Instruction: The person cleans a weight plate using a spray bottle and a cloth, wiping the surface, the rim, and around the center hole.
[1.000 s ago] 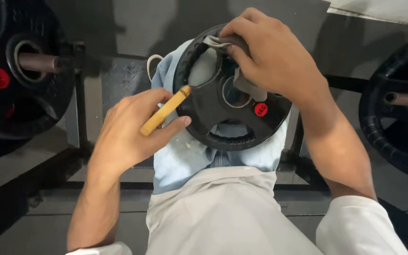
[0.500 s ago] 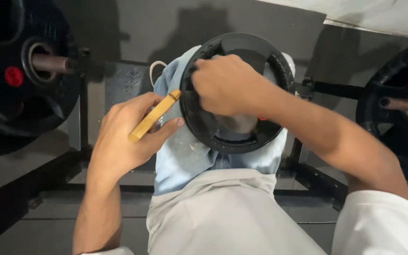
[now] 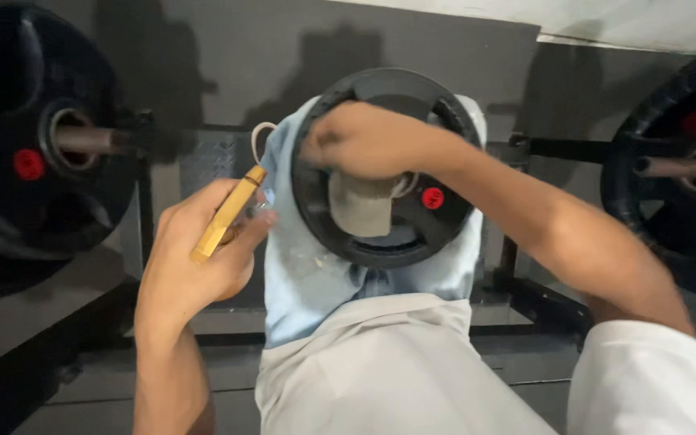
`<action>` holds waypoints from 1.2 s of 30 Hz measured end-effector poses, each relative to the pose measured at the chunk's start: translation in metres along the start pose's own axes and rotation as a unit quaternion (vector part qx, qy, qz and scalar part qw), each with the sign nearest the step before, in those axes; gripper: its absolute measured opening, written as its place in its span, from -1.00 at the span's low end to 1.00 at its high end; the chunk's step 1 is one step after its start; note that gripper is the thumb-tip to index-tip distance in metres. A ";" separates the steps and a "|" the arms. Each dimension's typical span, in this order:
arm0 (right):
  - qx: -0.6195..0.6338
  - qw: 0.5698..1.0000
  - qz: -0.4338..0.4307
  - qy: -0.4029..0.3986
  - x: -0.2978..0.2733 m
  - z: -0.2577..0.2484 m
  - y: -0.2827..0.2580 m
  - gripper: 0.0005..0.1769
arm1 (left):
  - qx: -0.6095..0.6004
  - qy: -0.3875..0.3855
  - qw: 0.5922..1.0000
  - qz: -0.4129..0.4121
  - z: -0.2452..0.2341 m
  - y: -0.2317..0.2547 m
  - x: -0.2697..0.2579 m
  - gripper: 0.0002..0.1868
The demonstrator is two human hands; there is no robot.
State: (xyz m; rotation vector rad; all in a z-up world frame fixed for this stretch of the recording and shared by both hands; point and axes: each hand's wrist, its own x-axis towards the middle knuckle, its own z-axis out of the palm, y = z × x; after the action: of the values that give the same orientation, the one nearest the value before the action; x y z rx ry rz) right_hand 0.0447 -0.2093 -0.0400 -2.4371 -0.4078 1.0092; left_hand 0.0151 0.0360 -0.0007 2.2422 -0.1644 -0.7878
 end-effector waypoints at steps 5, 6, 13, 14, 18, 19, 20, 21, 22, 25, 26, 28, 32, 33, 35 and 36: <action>0.126 0.942 -0.150 0.274 -0.029 0.006 0.016 -0.79 | -0.007 -0.004 0.998 0.063 0.009 0.001 0.006 -0.84; 0.132 0.940 -0.150 0.278 -0.023 0.013 0.029 -0.79 | 0.000 -0.006 0.998 0.064 0.008 0.000 0.004 -0.84; -0.119 0.936 0.021 0.330 -0.026 0.004 0.083 -0.80 | -0.019 0.033 0.999 0.014 0.004 -0.019 0.002 -0.82; -0.205 0.888 0.072 0.406 -0.022 0.000 0.099 -0.76 | -0.031 0.042 0.998 0.047 0.005 -0.024 0.003 -0.83; -0.132 0.887 0.009 0.442 -0.009 -0.025 0.158 -0.60 | -0.045 0.021 0.998 0.045 0.008 -0.032 0.005 -0.85; -0.078 0.950 0.063 0.296 -0.016 -0.036 0.150 -0.56 | -0.041 0.013 0.999 0.029 0.009 -0.031 0.005 -0.83; -0.023 0.984 0.110 0.141 -0.023 -0.047 0.142 -0.50 | -0.036 0.004 0.999 0.013 0.010 -0.031 0.005 -0.81; -0.023 0.984 0.110 0.139 -0.025 -0.051 0.151 -0.50 | -0.037 0.004 0.999 0.012 0.010 -0.031 0.005 -0.81; -0.033 0.987 0.131 0.090 -0.027 -0.054 0.160 -0.50 | -0.040 0.004 0.999 0.016 0.010 -0.031 0.005 -0.82; -0.069 0.976 0.208 -0.019 -0.029 -0.066 0.136 -0.28 | -0.037 0.003 0.999 0.009 0.011 -0.028 0.005 -0.82; -0.092 0.957 0.266 -0.074 -0.030 -0.071 0.121 -0.09 | -0.029 -0.002 1.000 0.002 0.011 -0.025 0.007 -0.82; -0.087 0.964 0.248 -0.046 -0.028 -0.065 0.123 -0.01 | -0.048 0.003 0.999 -0.009 0.015 -0.016 0.018 -0.79; -0.152 0.966 0.196 0.079 -0.021 -0.028 0.140 -0.62 | -0.067 0.013 0.997 0.019 0.026 -0.015 0.029 -0.77; -0.151 0.965 0.197 0.081 -0.031 -0.027 0.135 -0.62 | -0.066 0.013 0.998 0.021 0.026 -0.009 0.029 -0.77; -0.195 0.948 0.193 0.162 -0.045 -0.023 0.123 -0.84 | -0.083 0.000 0.996 -0.032 0.023 -0.001 0.029 -0.76; -0.195 0.949 0.189 0.162 -0.058 -0.031 0.109 -0.84 | -0.083 0.003 0.996 -0.034 0.019 -0.005 0.031 -0.76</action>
State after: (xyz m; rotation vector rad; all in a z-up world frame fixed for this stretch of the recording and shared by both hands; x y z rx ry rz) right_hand 0.0375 -0.3365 -0.0438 -3.0577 -0.0213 0.6894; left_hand 0.0285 0.0172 -0.0293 2.1020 -0.0185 -0.8023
